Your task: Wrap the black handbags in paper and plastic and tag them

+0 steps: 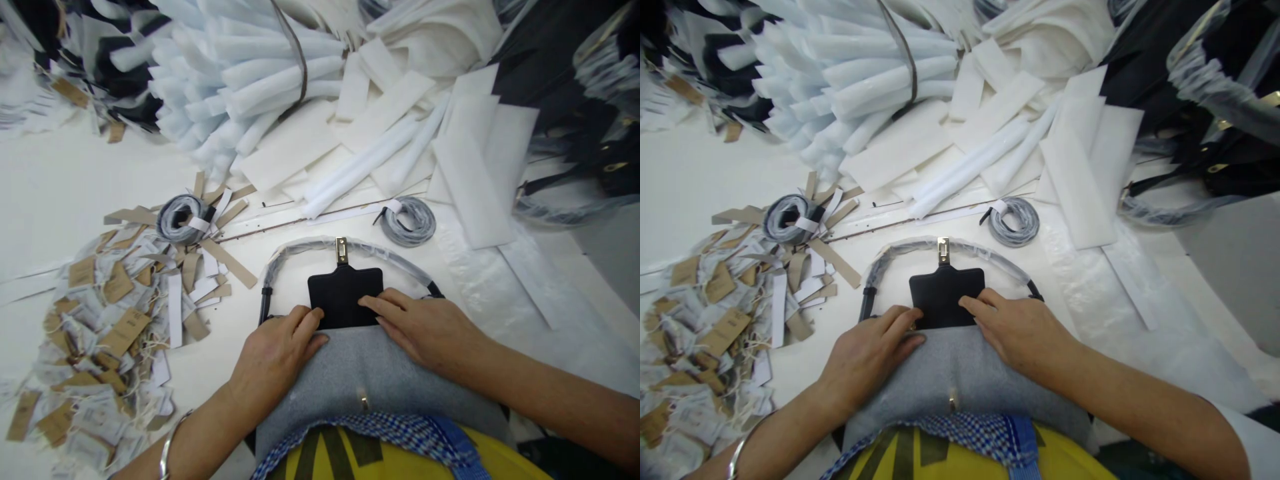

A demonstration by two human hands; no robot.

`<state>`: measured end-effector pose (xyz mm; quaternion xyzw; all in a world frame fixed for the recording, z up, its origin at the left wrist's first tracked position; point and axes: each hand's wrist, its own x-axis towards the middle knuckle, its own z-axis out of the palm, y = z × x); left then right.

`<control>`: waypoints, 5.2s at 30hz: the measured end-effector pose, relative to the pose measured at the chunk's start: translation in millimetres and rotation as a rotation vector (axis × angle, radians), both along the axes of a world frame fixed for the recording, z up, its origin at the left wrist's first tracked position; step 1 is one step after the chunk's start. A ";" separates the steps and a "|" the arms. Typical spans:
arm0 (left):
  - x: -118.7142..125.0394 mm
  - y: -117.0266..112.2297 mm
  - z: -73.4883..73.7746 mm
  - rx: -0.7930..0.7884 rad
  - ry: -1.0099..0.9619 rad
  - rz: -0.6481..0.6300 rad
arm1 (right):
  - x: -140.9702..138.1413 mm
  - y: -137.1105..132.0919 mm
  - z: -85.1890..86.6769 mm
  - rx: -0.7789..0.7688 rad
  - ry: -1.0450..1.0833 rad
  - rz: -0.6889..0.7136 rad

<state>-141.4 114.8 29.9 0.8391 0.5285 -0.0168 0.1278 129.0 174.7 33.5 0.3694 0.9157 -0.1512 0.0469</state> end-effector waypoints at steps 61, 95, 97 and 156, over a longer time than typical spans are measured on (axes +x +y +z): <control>23.7 -69.0 1.8 0.263 -0.363 -0.246 | 4.7 -80.5 -6.9 0.019 0.808 0.222; 27.2 -103.0 17.8 0.275 -0.321 -0.532 | -26.9 -81.1 9.8 0.271 0.148 0.334; 27.7 -104.0 15.1 0.337 -0.269 -0.539 | -27.5 -80.7 11.1 0.284 0.131 0.357; 25.1 -122.1 -11.6 0.244 -0.243 -0.277 | 10.9 -125.7 17.7 0.134 0.223 0.251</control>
